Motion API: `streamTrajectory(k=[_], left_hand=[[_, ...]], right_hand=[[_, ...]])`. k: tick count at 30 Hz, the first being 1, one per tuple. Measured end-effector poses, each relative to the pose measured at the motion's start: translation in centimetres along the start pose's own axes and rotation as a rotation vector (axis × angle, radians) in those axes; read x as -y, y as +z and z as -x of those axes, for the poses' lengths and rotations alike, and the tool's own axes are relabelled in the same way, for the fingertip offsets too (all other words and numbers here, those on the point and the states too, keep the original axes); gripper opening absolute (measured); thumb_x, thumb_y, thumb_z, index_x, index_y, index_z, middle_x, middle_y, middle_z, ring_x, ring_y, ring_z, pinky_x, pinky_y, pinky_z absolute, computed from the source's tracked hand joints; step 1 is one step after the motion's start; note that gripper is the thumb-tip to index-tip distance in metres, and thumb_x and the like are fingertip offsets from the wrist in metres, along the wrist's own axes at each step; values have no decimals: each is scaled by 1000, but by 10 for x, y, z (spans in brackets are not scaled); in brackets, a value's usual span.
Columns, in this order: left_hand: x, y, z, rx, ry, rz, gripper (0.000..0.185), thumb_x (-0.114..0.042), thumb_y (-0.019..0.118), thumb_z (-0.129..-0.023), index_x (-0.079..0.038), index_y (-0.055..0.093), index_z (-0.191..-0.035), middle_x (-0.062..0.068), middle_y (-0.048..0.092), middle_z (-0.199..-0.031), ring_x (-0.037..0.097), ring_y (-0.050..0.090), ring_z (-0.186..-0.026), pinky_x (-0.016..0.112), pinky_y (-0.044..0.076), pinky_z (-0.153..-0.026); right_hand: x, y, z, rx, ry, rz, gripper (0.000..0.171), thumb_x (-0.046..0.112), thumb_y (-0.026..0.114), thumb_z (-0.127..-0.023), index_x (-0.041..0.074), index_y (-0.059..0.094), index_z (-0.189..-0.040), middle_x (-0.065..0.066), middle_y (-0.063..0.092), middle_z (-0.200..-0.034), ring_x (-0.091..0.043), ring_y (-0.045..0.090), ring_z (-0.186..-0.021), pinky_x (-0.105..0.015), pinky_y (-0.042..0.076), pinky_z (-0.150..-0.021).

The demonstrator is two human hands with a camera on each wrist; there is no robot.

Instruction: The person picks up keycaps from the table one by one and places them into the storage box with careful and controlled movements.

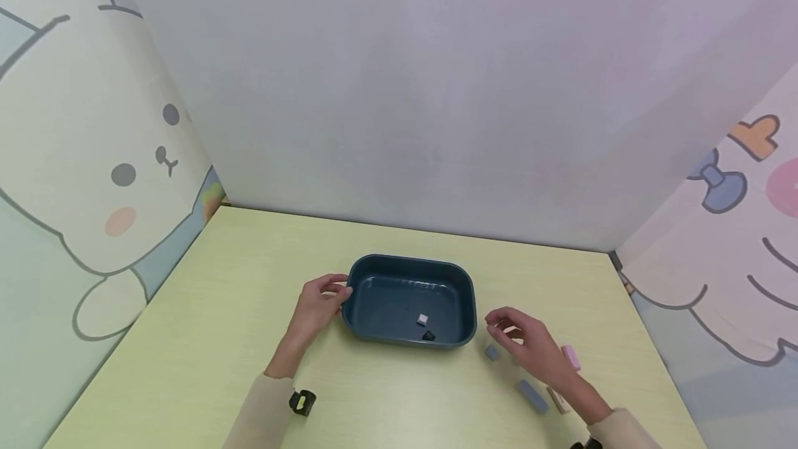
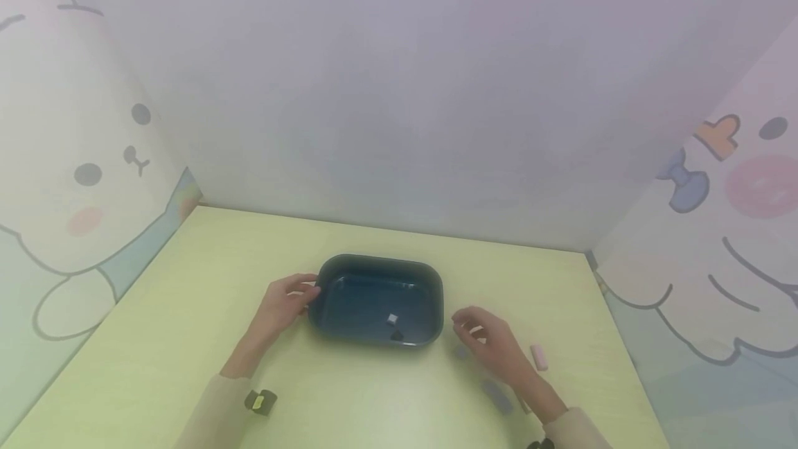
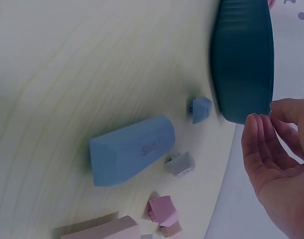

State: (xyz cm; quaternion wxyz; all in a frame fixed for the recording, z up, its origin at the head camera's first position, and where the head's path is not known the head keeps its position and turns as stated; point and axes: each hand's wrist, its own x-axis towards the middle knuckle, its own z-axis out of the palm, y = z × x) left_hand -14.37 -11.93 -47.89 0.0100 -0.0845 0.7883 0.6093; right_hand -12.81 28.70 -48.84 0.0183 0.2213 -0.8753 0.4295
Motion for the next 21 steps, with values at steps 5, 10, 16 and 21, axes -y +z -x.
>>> streamTrajectory(k=[5,10,16,21], left_hand=[[1,0,-1,1,-6,-8,31,-6,71,-97,4,67,-125,16,69,-99,29,70,-80,35,59,-67],[1,0,0,-2,-7,-8,31,-7,71,-96,3,68,-126,15,69,-99,29,70,-80,34,59,-68],[2,0,0,0,-4,-4,31,-7,70,-97,3,67,-126,15,69,-99,29,69,-79,36,59,-67],[3,0,-1,-1,0,-5,31,-7,71,-97,3,67,-126,15,69,-99,28,69,-78,36,59,-67]], right_hand=[[-5,2,4,15,20,-20,15,10,70,-99,3,69,-113,-7,72,-104,-10,67,-90,-26,59,-73],[-10,4,7,24,21,-51,16,8,70,-98,2,69,-113,-11,72,-105,-10,67,-90,-26,59,-72],[-19,8,11,22,-10,-15,16,2,72,-95,3,70,-111,-9,72,-103,-9,67,-89,-27,59,-71],[-21,9,14,24,-20,15,19,0,74,-93,6,70,-111,-6,72,-103,-8,67,-87,-27,59,-70]])
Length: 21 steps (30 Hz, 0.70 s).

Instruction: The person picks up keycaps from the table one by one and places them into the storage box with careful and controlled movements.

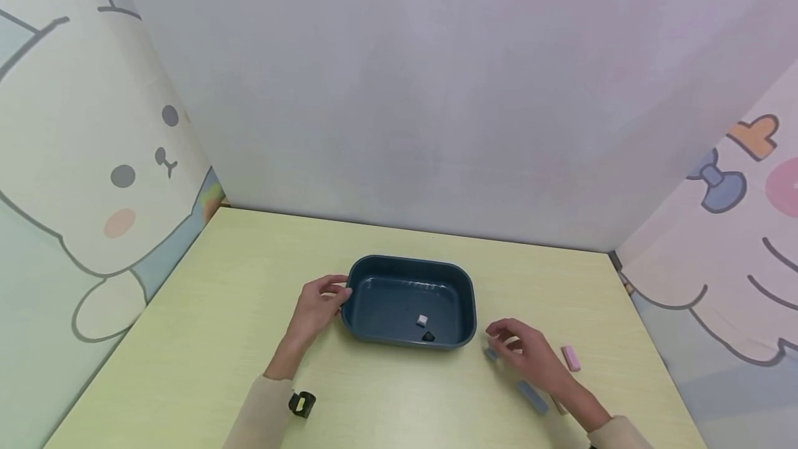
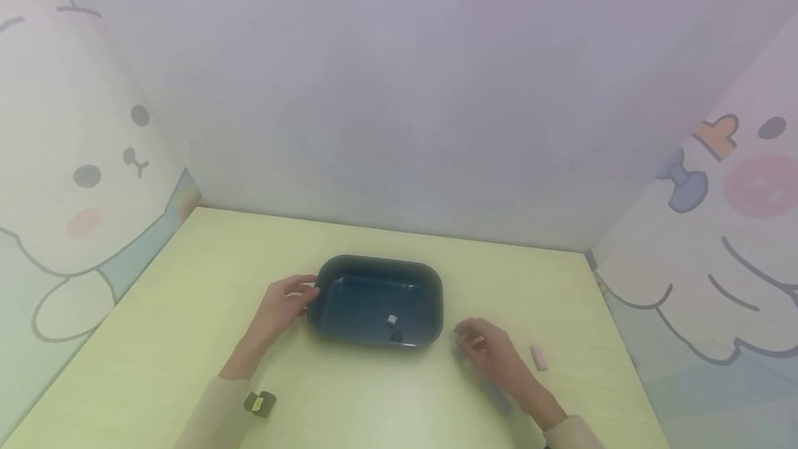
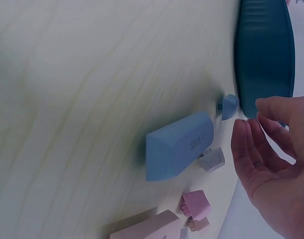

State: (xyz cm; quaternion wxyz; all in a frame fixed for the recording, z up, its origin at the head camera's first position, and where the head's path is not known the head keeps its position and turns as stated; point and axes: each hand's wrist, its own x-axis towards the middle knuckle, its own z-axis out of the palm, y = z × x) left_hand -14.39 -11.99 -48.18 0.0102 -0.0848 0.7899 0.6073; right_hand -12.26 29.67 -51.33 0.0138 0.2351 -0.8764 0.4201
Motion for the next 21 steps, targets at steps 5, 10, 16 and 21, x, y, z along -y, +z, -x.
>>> streamTrajectory(k=[5,10,16,21], left_hand=[[0,0,0,1,2,1,31,-7,71,-97,3,67,-126,15,69,-99,28,69,-78,37,59,-68],[0,0,0,1,-3,3,31,-7,70,-97,3,67,-126,15,69,-99,28,69,-78,36,59,-68],[0,1,0,-4,-7,-8,31,-7,71,-97,3,67,-126,15,69,-99,27,69,-78,36,59,-68],[0,1,0,-4,-6,-11,31,-8,71,-97,2,68,-126,15,69,-100,27,69,-79,37,59,-69]], right_hand=[[2,-1,2,27,-22,10,19,2,74,-93,4,69,-111,-6,71,-104,-10,68,-86,-27,58,-68],[-1,-1,4,70,-27,19,20,3,75,-92,4,69,-111,-6,71,-103,-10,67,-86,-26,58,-69],[1,-2,5,114,-13,13,22,2,76,-91,2,69,-112,-7,71,-102,-9,65,-85,-25,58,-70],[4,-4,5,152,35,7,21,4,75,-92,3,69,-112,-5,69,-103,-11,65,-87,-26,57,-72]])
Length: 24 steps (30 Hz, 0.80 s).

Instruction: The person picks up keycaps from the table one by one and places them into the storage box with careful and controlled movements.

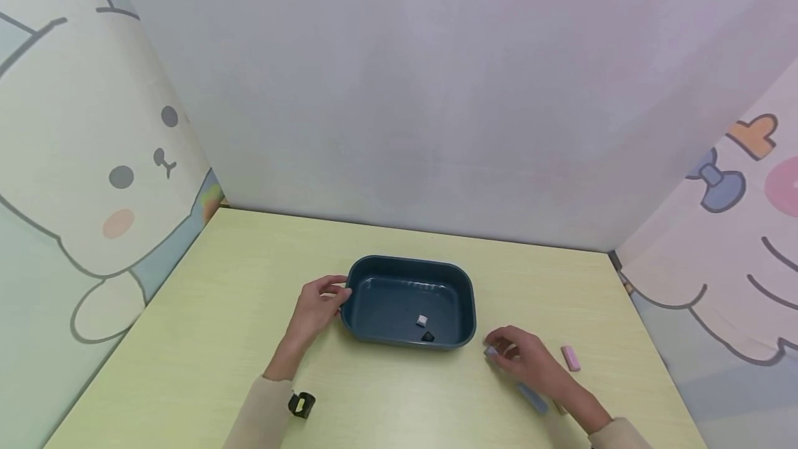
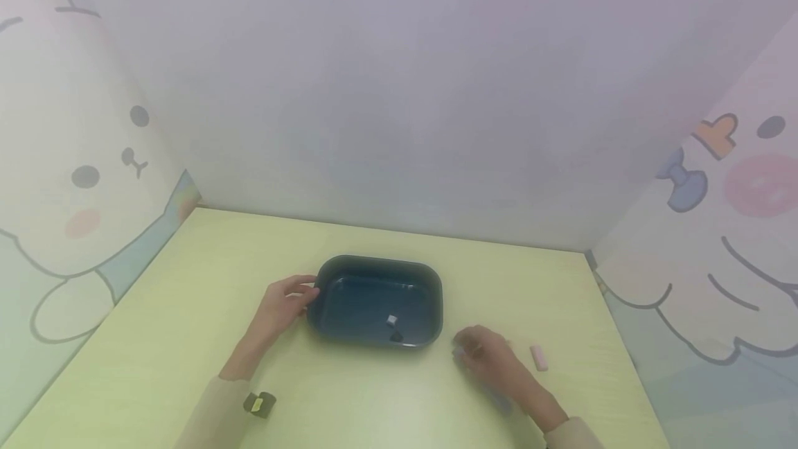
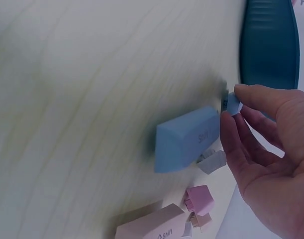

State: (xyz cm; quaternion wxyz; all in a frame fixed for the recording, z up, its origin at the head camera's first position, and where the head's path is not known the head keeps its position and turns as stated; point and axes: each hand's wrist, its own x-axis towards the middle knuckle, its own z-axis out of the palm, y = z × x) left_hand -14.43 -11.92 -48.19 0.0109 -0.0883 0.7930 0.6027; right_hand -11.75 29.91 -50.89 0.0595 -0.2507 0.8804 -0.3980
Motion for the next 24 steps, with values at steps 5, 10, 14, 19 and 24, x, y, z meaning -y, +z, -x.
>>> streamTrajectory(k=[5,10,14,19,24], left_hand=[[-1,-1,1,0,-4,1,31,-8,71,-97,2,67,-126,15,69,-100,27,69,-80,38,59,-70],[-3,0,1,1,-7,4,31,-7,71,-97,3,67,-126,15,69,-100,26,69,-79,39,59,-70],[-3,0,1,-1,-11,7,31,-7,71,-97,2,68,-126,15,69,-99,27,69,-78,39,60,-70],[-2,0,1,-1,-6,0,30,-7,70,-97,3,68,-126,16,69,-99,28,70,-79,40,60,-70],[-2,0,0,1,-6,2,31,-7,71,-97,3,67,-126,15,68,-100,27,69,-79,39,60,-70]], right_hand=[[0,-1,-1,23,7,3,20,5,76,-91,5,70,-110,-3,69,-101,-12,65,-88,-26,58,-73],[-2,-1,0,32,-12,10,20,4,77,-90,6,70,-109,-2,70,-100,-11,66,-88,-26,58,-73],[-1,-2,0,34,-9,6,19,6,77,-91,7,70,-109,-2,70,-101,-11,66,-88,-26,58,-74],[2,-3,-1,22,-18,-6,19,9,77,-92,8,71,-110,-3,70,-103,-11,66,-89,-26,58,-74],[5,-4,-2,18,-27,-43,22,5,77,-91,5,70,-111,-7,70,-104,-19,68,-90,-28,59,-75]])
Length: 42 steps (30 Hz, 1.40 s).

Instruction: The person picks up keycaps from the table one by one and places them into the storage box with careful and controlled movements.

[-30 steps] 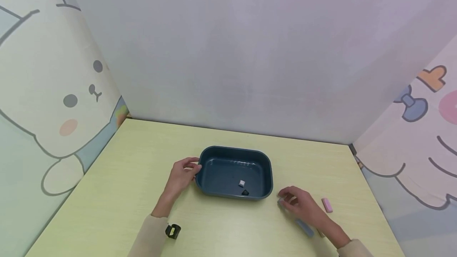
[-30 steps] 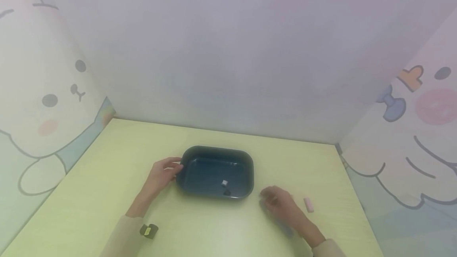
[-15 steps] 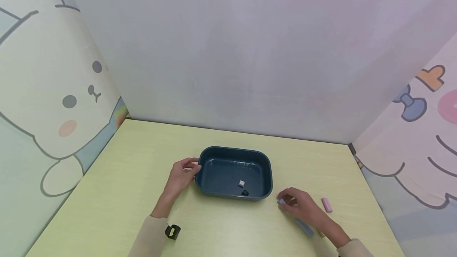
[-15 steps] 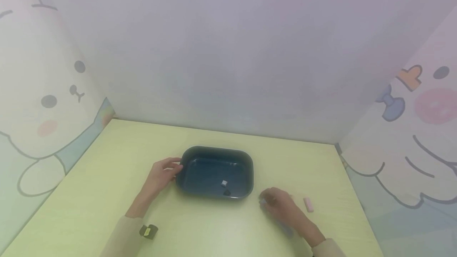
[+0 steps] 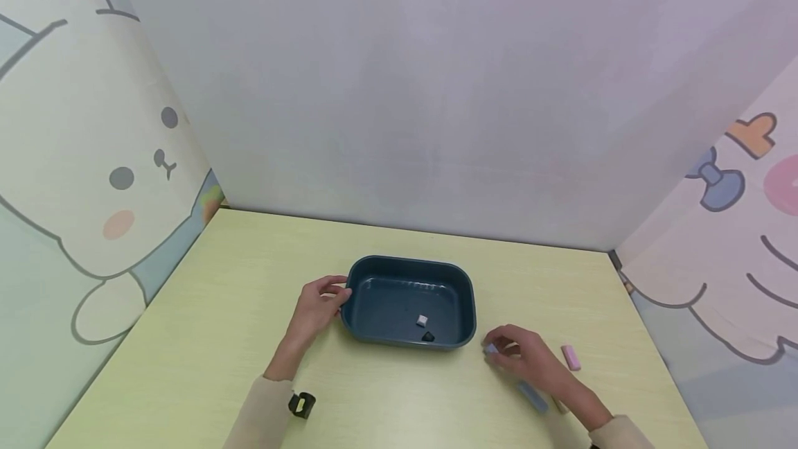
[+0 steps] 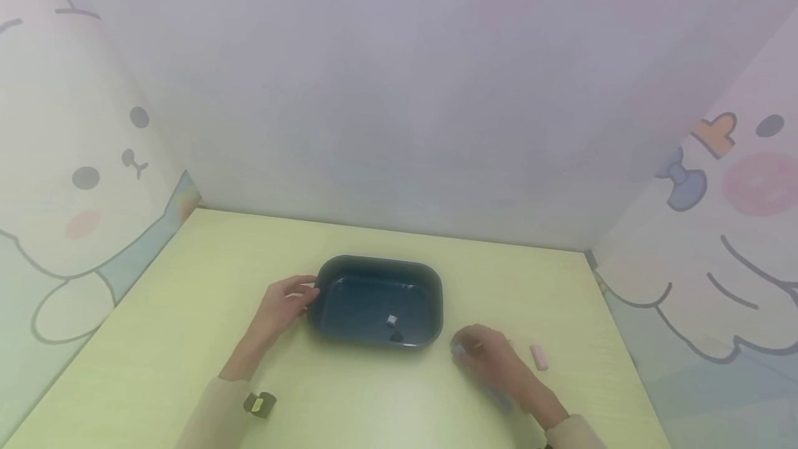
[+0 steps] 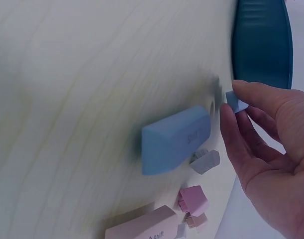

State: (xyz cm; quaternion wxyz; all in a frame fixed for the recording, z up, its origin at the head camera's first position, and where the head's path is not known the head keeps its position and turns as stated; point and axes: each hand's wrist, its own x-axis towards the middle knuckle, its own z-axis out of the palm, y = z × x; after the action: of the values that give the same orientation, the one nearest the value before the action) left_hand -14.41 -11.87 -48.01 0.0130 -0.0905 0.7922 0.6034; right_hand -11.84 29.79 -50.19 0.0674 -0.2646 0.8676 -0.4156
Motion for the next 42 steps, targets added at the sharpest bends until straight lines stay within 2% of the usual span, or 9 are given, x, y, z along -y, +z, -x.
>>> streamTrajectory(k=[6,16,28,37,42], left_hand=[[0,0,1,-1,7,-1,31,-7,70,-97,3,67,-126,15,69,-100,26,70,-79,37,59,-69],[-1,0,1,-3,6,-1,31,-6,70,-97,4,67,-126,16,69,-99,29,69,-79,34,58,-66],[-3,-1,3,0,20,12,31,-6,70,-97,5,67,-125,18,69,-100,30,70,-78,33,58,-65],[-1,0,2,3,17,8,31,-6,70,-97,4,67,-126,16,69,-100,29,70,-78,33,58,-66],[-1,0,2,4,14,2,31,-6,70,-97,4,67,-126,16,69,-100,28,70,-78,33,58,-66]], right_hand=[[4,-3,-1,-1,30,-37,24,0,76,-90,3,70,-112,-10,70,-107,-22,67,-91,-29,60,-77],[5,-7,0,-22,-27,-90,24,-2,76,-90,-1,70,-113,-17,70,-108,-18,68,-94,-28,60,-78],[11,-17,-3,-40,-35,-90,23,-7,74,-90,-4,71,-112,-21,70,-107,-24,70,-94,-28,60,-78],[14,-25,-7,-49,-2,-67,19,4,74,-93,2,72,-112,-6,73,-106,-23,69,-93,-26,59,-78],[16,-30,-9,-51,-3,-103,20,4,74,-94,2,72,-113,-6,73,-107,-24,69,-95,-27,59,-78]])
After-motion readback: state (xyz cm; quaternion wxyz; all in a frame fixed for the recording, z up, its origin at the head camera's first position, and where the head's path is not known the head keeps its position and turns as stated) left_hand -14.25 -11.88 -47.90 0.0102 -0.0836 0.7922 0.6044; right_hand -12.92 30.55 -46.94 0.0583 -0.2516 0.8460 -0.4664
